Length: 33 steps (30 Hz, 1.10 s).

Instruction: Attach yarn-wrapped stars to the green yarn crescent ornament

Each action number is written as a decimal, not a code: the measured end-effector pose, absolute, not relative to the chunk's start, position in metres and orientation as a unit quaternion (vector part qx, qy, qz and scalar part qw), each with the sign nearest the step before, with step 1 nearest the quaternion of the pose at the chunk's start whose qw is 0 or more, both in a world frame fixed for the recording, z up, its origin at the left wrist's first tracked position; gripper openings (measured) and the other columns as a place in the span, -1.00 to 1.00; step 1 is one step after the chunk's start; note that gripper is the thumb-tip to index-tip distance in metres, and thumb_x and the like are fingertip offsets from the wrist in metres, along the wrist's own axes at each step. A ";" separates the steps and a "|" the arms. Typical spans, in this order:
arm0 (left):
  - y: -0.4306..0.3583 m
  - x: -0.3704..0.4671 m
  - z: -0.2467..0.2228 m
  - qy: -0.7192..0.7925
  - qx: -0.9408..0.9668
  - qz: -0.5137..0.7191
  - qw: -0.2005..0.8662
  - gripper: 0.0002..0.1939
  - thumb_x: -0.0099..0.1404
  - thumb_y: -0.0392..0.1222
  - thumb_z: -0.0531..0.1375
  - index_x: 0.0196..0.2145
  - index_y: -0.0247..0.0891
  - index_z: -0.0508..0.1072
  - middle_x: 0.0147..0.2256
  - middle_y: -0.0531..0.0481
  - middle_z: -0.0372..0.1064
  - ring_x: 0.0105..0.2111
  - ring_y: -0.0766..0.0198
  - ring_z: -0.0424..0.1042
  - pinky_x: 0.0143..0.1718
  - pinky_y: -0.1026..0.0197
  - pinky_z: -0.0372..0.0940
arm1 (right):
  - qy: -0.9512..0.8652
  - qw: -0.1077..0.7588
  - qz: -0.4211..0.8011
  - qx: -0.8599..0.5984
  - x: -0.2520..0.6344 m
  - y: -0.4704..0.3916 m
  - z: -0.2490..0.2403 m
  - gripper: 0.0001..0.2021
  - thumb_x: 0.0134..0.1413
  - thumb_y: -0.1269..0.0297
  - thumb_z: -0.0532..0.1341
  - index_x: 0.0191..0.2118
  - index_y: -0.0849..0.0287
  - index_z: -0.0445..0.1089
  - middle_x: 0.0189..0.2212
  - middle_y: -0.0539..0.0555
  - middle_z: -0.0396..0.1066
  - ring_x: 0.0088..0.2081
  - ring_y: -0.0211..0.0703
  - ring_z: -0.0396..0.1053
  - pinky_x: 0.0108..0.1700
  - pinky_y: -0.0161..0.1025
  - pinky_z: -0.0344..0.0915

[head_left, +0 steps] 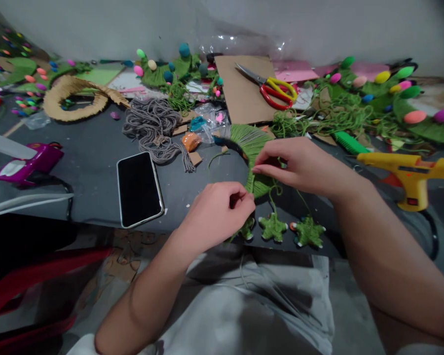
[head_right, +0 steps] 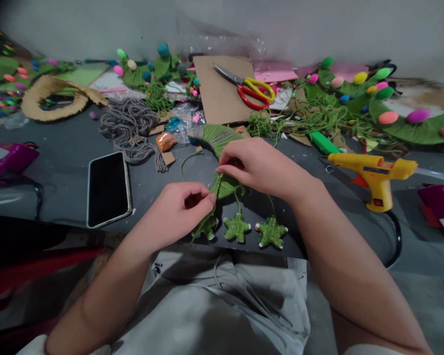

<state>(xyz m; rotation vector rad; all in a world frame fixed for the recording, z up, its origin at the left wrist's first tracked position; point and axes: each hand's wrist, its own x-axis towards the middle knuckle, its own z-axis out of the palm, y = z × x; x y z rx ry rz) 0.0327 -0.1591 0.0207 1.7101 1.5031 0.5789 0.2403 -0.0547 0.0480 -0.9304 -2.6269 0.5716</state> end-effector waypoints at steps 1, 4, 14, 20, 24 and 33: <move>-0.158 0.033 0.020 0.590 0.672 0.229 0.385 -0.68 0.43 -0.08 0.15 -0.48 -0.22 0.39 -0.53 0.12 0.23 -0.49 0.35 0.14 -0.45 0.22 0.01 | -0.914 0.148 0.195 -0.323 0.240 -0.054 0.047 -0.80 0.35 0.16 0.25 -0.25 0.15 0.52 -0.31 0.06 0.57 -0.31 -0.15 0.44 -0.24 -0.22 0.22; -0.155 0.036 0.020 0.594 0.668 0.238 0.380 -0.65 0.41 -0.06 0.17 -0.52 -0.22 0.33 -0.55 0.12 0.18 -0.51 0.34 0.11 -0.46 0.22 -0.01 | -0.918 0.149 0.183 -0.320 0.240 -0.053 0.045 -0.81 0.38 0.19 0.20 -0.22 0.16 0.50 -0.28 0.10 0.57 -0.28 -0.12 0.44 -0.22 -0.20 0.22; -0.153 0.039 0.021 0.614 0.670 0.224 0.352 -0.67 0.41 -0.04 0.15 -0.48 -0.20 0.40 -0.54 0.09 0.28 -0.50 0.31 0.17 -0.45 0.21 -0.02 | -0.924 0.104 0.157 -0.334 0.240 -0.051 0.038 -0.78 0.44 0.16 0.08 -0.15 0.14 0.40 -0.19 0.17 0.53 -0.23 -0.06 0.41 -0.23 -0.15 0.17; -0.154 0.039 0.023 0.618 0.679 0.209 0.336 -0.68 0.42 -0.04 0.14 -0.48 -0.20 0.40 -0.53 0.09 0.31 -0.49 0.30 0.18 -0.45 0.21 -0.05 | -0.923 0.076 0.131 -0.353 0.238 -0.053 0.040 -0.72 0.48 0.11 0.01 -0.20 0.14 0.33 -0.22 0.18 0.50 -0.29 -0.07 0.33 -0.27 -0.13 0.11; -0.152 0.040 0.024 0.623 0.676 0.207 0.335 -0.67 0.40 -0.04 0.15 -0.50 -0.20 0.37 -0.53 0.09 0.31 -0.51 0.31 0.14 -0.46 0.21 -0.06 | -0.920 0.075 0.133 -0.362 0.236 -0.051 0.041 -0.77 0.42 0.14 0.09 -0.23 0.15 0.36 -0.27 0.15 0.50 -0.32 -0.10 0.32 -0.31 -0.14 0.07; -0.149 0.042 0.027 0.636 0.680 0.184 0.316 -0.63 0.38 -0.04 0.15 -0.56 -0.20 0.29 -0.58 0.10 0.24 -0.54 0.31 0.05 -0.48 0.20 -0.10 | -0.910 0.098 0.158 -0.370 0.230 -0.050 0.043 -0.80 0.30 0.21 0.18 -0.36 0.15 0.38 -0.38 0.09 0.48 -0.41 -0.18 0.27 -0.33 -0.16 0.07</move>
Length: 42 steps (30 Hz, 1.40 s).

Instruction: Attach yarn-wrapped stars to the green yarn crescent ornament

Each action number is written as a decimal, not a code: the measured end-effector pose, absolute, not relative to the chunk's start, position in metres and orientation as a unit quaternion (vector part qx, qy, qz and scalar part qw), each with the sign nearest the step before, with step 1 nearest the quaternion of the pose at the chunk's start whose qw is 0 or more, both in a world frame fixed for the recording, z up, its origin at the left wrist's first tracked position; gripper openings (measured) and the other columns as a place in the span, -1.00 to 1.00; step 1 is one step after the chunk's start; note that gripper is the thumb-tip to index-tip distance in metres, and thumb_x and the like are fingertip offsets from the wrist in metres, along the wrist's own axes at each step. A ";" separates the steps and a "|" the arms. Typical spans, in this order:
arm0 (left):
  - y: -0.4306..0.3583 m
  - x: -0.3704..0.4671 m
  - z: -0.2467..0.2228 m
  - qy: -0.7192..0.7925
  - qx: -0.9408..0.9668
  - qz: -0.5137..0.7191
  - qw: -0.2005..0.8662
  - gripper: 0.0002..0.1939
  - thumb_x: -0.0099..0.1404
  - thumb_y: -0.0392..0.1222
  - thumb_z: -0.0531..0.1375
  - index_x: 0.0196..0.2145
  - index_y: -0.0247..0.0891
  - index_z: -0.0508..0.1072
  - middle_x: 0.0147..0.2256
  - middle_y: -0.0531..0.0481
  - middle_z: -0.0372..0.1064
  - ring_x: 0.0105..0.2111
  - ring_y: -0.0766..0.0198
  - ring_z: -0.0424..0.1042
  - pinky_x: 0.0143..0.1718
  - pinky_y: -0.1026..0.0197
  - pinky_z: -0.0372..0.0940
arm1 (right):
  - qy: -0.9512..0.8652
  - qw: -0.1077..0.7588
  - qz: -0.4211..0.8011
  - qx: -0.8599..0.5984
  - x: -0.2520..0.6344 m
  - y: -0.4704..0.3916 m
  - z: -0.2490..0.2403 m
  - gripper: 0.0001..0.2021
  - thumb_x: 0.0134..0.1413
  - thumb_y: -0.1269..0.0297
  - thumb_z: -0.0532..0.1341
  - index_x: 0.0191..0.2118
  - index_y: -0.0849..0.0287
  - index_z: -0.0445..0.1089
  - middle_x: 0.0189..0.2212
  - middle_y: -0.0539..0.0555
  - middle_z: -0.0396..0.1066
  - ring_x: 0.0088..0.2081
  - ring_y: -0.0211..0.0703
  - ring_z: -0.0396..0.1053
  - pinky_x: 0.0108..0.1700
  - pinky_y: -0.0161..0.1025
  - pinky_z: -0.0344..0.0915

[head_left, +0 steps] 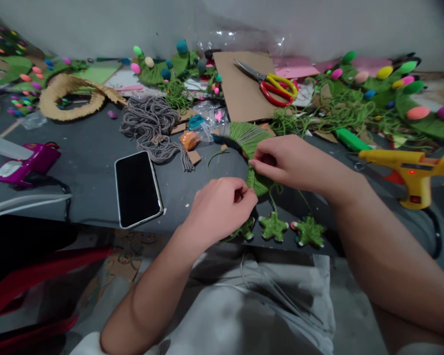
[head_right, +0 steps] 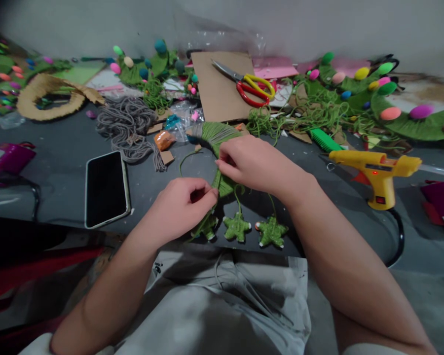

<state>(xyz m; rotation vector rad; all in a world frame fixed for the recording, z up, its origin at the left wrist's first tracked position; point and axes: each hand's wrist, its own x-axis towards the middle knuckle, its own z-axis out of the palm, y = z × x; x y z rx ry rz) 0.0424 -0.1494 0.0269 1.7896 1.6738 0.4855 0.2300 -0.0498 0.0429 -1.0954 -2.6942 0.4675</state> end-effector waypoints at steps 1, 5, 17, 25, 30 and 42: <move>-0.150 0.043 0.027 0.637 0.682 0.182 0.311 -0.63 0.38 -0.05 0.14 -0.57 -0.20 0.28 -0.58 0.10 0.24 -0.54 0.31 0.04 -0.47 0.20 -0.10 | -0.910 0.098 0.160 -0.370 0.230 -0.050 0.043 -0.80 0.29 0.22 0.18 -0.37 0.15 0.38 -0.40 0.09 0.48 -0.43 -0.19 0.26 -0.33 -0.17 0.07; -0.150 0.043 0.027 0.637 0.689 0.178 0.297 -0.63 0.38 -0.05 0.14 -0.57 -0.19 0.30 -0.58 0.08 0.24 -0.55 0.29 0.02 -0.46 0.18 -0.12 | -0.908 0.105 0.165 -0.369 0.228 -0.048 0.043 -0.81 0.26 0.22 0.21 -0.38 0.15 0.40 -0.45 0.07 0.47 -0.45 -0.19 0.27 -0.34 -0.18 0.09; -0.154 0.040 0.022 0.640 0.664 0.220 0.318 -0.67 0.40 0.00 0.19 -0.49 -0.18 0.34 -0.55 0.14 0.29 -0.52 0.31 0.15 -0.45 0.19 -0.02 | -0.904 0.103 0.169 -0.380 0.228 -0.048 0.043 -0.83 0.29 0.24 0.25 -0.34 0.17 0.44 -0.46 0.04 0.46 -0.45 -0.20 0.28 -0.32 -0.20 0.11; -0.170 0.026 0.005 0.569 0.700 0.346 0.259 -0.84 0.42 -0.20 0.24 -0.09 -0.18 0.60 -0.33 0.11 0.39 -0.39 0.38 0.32 -0.32 0.26 0.18 | -0.906 0.105 0.164 -0.377 0.232 -0.047 0.044 -0.78 0.32 0.17 0.23 -0.32 0.17 0.47 -0.45 0.05 0.48 -0.42 -0.18 0.33 -0.30 -0.19 0.14; -0.178 0.020 0.001 0.534 0.746 0.317 0.239 -0.63 0.52 -0.11 0.18 0.20 -0.18 0.57 -0.11 -0.03 0.39 -0.28 0.34 0.38 -0.21 0.22 0.28 | -0.906 0.119 0.163 -0.372 0.233 -0.048 0.043 -0.79 0.32 0.19 0.24 -0.33 0.15 0.47 -0.46 0.05 0.48 -0.44 -0.18 0.33 -0.32 -0.20 0.15; -0.180 0.021 0.001 0.515 0.771 0.307 0.215 -0.59 0.53 -0.06 0.18 0.21 -0.23 0.57 -0.12 -0.06 0.38 -0.27 0.29 0.38 -0.16 0.14 0.35 | -0.903 0.131 0.168 -0.373 0.234 -0.048 0.042 -0.80 0.31 0.19 0.25 -0.32 0.15 0.49 -0.45 0.05 0.49 -0.44 -0.18 0.35 -0.33 -0.20 0.16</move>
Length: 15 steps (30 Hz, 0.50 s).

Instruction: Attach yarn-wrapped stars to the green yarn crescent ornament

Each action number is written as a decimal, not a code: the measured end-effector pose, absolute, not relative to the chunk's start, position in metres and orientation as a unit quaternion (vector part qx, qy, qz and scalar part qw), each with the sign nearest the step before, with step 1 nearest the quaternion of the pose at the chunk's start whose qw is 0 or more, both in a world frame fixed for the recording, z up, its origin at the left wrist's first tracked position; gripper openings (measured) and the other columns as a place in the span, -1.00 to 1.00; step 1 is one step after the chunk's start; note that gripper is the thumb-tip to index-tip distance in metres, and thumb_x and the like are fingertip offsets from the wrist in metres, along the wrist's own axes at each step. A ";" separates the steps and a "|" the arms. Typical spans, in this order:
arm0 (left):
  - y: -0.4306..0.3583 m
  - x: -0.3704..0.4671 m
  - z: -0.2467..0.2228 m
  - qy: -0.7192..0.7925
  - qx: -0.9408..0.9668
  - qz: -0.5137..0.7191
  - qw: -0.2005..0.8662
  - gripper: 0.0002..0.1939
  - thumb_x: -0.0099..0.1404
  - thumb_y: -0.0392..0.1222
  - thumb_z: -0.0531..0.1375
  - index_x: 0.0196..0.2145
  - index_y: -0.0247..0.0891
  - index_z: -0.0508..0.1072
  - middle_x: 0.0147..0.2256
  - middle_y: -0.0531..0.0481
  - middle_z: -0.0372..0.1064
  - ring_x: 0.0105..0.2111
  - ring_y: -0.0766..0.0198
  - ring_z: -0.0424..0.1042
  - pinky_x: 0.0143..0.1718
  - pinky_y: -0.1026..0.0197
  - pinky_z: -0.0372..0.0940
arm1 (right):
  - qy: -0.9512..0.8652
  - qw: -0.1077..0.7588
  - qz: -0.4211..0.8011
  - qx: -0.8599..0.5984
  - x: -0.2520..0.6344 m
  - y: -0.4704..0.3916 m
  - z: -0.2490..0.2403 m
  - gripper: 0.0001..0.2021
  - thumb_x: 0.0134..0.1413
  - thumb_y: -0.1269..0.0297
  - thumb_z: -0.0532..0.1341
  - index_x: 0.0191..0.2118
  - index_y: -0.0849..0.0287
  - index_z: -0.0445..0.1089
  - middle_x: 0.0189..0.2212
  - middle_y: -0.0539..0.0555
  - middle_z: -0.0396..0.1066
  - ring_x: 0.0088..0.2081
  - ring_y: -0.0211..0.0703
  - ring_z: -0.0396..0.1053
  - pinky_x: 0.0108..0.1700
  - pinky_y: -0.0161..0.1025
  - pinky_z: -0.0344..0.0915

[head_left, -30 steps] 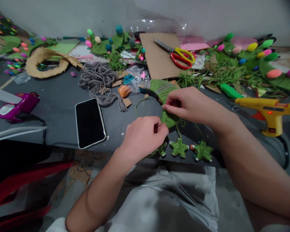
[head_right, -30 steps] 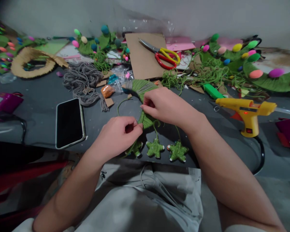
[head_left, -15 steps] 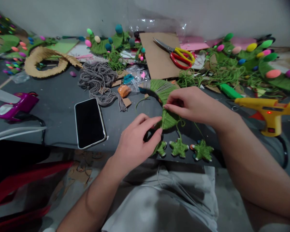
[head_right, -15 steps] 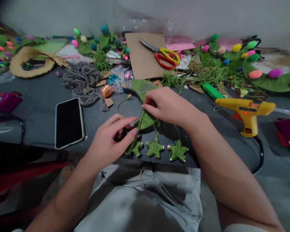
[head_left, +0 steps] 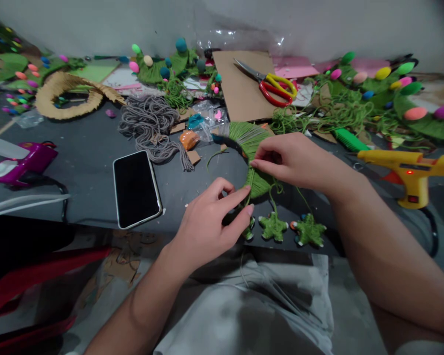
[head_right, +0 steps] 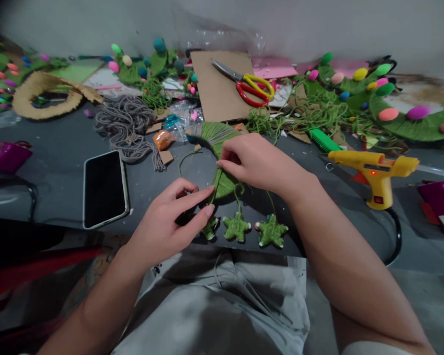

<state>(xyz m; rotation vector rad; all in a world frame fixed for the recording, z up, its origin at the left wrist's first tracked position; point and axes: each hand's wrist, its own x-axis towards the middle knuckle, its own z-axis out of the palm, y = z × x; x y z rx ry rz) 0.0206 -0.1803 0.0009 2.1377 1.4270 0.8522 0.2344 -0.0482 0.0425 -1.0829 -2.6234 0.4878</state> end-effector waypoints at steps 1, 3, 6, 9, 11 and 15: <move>-0.180 0.021 0.000 0.515 0.771 0.308 0.213 -0.58 0.52 -0.05 0.19 0.22 -0.23 0.56 -0.11 -0.06 0.38 -0.27 0.29 0.38 -0.16 0.14 0.35 | -0.903 0.131 0.168 -0.373 0.234 -0.048 0.042 -0.81 0.31 0.19 0.25 -0.32 0.15 0.49 -0.45 0.05 0.49 -0.44 -0.18 0.35 -0.33 -0.20 0.16; -0.179 0.021 -0.001 0.513 0.775 0.303 0.210 -0.56 0.52 -0.04 0.19 0.25 -0.22 0.54 -0.10 -0.07 0.38 -0.26 0.28 0.38 -0.15 0.13 0.36 | -0.903 0.132 0.169 -0.373 0.234 -0.048 0.042 -0.83 0.30 0.22 0.26 -0.32 0.15 0.49 -0.45 0.05 0.49 -0.43 -0.19 0.35 -0.33 -0.20 0.16; -0.179 0.022 -0.001 0.508 0.783 0.290 0.213 -0.55 0.52 -0.03 0.19 0.25 -0.23 0.54 -0.11 -0.08 0.38 -0.23 0.25 0.40 -0.14 0.13 0.37 | -0.903 0.130 0.168 -0.373 0.234 -0.048 0.042 -0.83 0.31 0.23 0.27 -0.32 0.15 0.49 -0.45 0.04 0.49 -0.43 -0.19 0.35 -0.33 -0.21 0.15; -0.180 0.022 0.000 0.507 0.784 0.291 0.209 -0.56 0.52 -0.03 0.18 0.24 -0.25 0.55 -0.12 -0.09 0.39 -0.22 0.24 0.42 -0.15 0.13 0.37 | -0.902 0.128 0.169 -0.376 0.233 -0.048 0.042 -0.83 0.31 0.22 0.27 -0.31 0.16 0.49 -0.44 0.04 0.49 -0.42 -0.19 0.35 -0.32 -0.20 0.16; -0.181 0.021 0.000 0.504 0.785 0.294 0.207 -0.56 0.52 -0.03 0.18 0.23 -0.26 0.56 -0.13 -0.09 0.39 -0.22 0.24 0.42 -0.15 0.13 0.38 | -0.901 0.127 0.168 -0.379 0.232 -0.048 0.042 -0.82 0.31 0.22 0.27 -0.31 0.16 0.49 -0.44 0.05 0.49 -0.42 -0.19 0.35 -0.31 -0.20 0.16; -0.181 0.021 0.001 0.502 0.785 0.298 0.207 -0.56 0.52 -0.04 0.18 0.22 -0.27 0.56 -0.14 -0.09 0.39 -0.23 0.24 0.42 -0.15 0.12 0.38 | -0.897 0.132 0.169 -0.387 0.231 -0.048 0.040 -0.83 0.29 0.21 0.29 -0.32 0.16 0.48 -0.45 0.04 0.48 -0.43 -0.19 0.34 -0.30 -0.19 0.16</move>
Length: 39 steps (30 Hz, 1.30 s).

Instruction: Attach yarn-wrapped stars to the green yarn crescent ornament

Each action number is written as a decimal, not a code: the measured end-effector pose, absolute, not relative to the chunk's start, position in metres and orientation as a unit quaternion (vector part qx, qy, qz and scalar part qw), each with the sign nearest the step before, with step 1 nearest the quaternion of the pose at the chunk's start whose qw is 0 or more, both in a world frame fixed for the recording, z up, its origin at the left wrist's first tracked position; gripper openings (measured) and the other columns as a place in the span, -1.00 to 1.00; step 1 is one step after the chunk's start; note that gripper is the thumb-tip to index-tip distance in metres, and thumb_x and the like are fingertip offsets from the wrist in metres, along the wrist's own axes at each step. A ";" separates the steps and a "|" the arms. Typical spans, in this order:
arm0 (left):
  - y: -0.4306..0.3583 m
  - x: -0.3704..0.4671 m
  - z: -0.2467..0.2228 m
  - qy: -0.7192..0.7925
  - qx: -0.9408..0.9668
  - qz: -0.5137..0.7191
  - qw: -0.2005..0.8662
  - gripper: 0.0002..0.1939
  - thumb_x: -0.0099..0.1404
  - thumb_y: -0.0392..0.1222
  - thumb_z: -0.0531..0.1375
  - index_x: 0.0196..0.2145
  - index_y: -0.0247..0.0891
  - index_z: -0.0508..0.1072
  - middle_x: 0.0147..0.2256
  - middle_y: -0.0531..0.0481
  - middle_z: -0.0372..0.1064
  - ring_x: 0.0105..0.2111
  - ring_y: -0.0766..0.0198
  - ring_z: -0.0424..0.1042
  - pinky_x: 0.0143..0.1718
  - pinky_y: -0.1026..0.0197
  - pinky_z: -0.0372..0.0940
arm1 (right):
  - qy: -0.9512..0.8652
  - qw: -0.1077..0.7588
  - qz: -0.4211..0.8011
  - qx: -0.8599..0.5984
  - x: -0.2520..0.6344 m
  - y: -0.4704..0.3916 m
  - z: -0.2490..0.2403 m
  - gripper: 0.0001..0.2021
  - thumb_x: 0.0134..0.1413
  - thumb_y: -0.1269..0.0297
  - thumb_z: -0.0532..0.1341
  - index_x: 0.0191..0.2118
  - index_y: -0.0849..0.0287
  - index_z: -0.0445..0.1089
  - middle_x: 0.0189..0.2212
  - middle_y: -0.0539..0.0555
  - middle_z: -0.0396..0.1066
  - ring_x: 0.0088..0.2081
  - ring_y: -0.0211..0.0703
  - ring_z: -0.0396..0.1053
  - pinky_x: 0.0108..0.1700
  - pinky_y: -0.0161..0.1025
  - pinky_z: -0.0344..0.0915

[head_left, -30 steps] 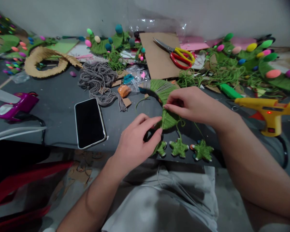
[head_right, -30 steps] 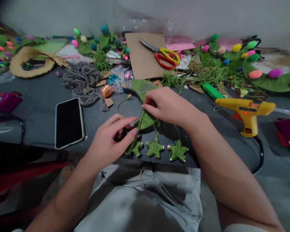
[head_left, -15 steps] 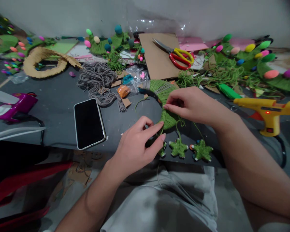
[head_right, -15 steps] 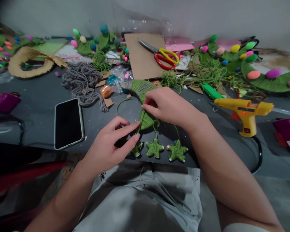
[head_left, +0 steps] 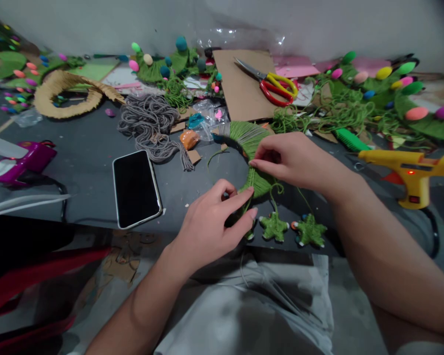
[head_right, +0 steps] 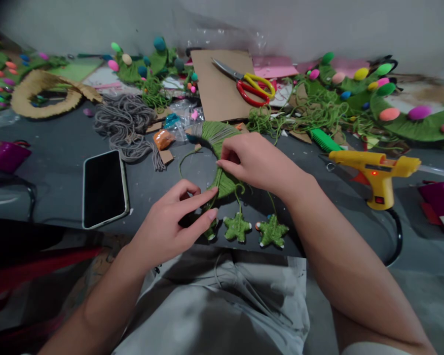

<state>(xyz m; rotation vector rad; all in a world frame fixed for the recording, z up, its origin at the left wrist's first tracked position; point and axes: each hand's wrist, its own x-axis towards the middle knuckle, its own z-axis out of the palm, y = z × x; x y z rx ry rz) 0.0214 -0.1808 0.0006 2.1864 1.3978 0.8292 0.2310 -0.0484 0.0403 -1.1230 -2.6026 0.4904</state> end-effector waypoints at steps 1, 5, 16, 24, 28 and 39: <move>-0.181 0.022 0.000 0.503 0.784 0.298 0.209 -0.56 0.52 -0.04 0.18 0.22 -0.27 0.56 -0.14 -0.09 0.39 -0.23 0.24 0.42 -0.15 0.12 0.38 | -0.895 0.136 0.170 -0.389 0.231 -0.048 0.040 -0.83 0.29 0.21 0.28 -0.32 0.16 0.47 -0.44 0.04 0.49 -0.42 -0.18 0.34 -0.29 -0.19 0.16; -0.180 0.023 -0.001 0.507 0.778 0.303 0.217 -0.57 0.52 -0.03 0.19 0.22 -0.25 0.56 -0.14 -0.08 0.40 -0.24 0.26 0.41 -0.15 0.13 0.38 | -0.891 0.156 0.159 -0.396 0.233 -0.048 0.040 -0.82 0.34 0.20 0.22 -0.27 0.14 0.49 -0.36 0.10 0.53 -0.34 -0.10 0.41 -0.22 -0.15 0.23; -0.181 0.023 0.000 0.530 0.756 0.308 0.232 -0.53 0.51 -0.03 0.19 0.25 -0.28 0.53 -0.14 -0.07 0.40 -0.25 0.25 0.43 -0.13 0.12 0.38 | -0.918 0.152 0.217 -0.295 0.257 -0.047 0.053 -0.69 0.26 0.27 0.18 -0.02 0.07 0.65 -0.16 0.14 0.53 -0.21 -0.08 0.47 -0.12 -0.13 0.36; -0.182 0.026 0.001 0.527 0.757 0.302 0.241 -0.52 0.52 -0.02 0.18 0.27 -0.29 0.52 -0.14 -0.07 0.39 -0.24 0.26 0.42 -0.16 0.14 0.37 | -0.928 0.118 0.206 -0.287 0.261 -0.046 0.047 -0.60 0.22 0.30 0.17 0.06 0.09 0.67 -0.14 0.17 0.48 -0.18 -0.07 0.45 -0.10 -0.10 0.37; -0.181 0.027 0.002 0.524 0.755 0.303 0.253 -0.53 0.52 -0.01 0.19 0.26 -0.26 0.52 -0.15 -0.06 0.39 -0.24 0.26 0.42 -0.15 0.14 0.38 | -0.928 0.110 0.199 -0.296 0.258 -0.047 0.046 -0.61 0.21 0.30 0.18 0.05 0.03 0.67 -0.15 0.15 0.49 -0.19 -0.07 0.45 -0.13 -0.12 0.37; -0.181 0.027 0.001 0.518 0.749 0.315 0.269 -0.55 0.51 -0.02 0.21 0.24 -0.24 0.53 -0.15 -0.05 0.40 -0.27 0.30 0.42 -0.21 0.18 0.37 | -0.927 0.101 0.203 -0.299 0.256 -0.047 0.047 -0.61 0.22 0.27 0.18 0.06 0.02 0.67 -0.13 0.17 0.50 -0.17 -0.03 0.47 -0.10 -0.07 0.37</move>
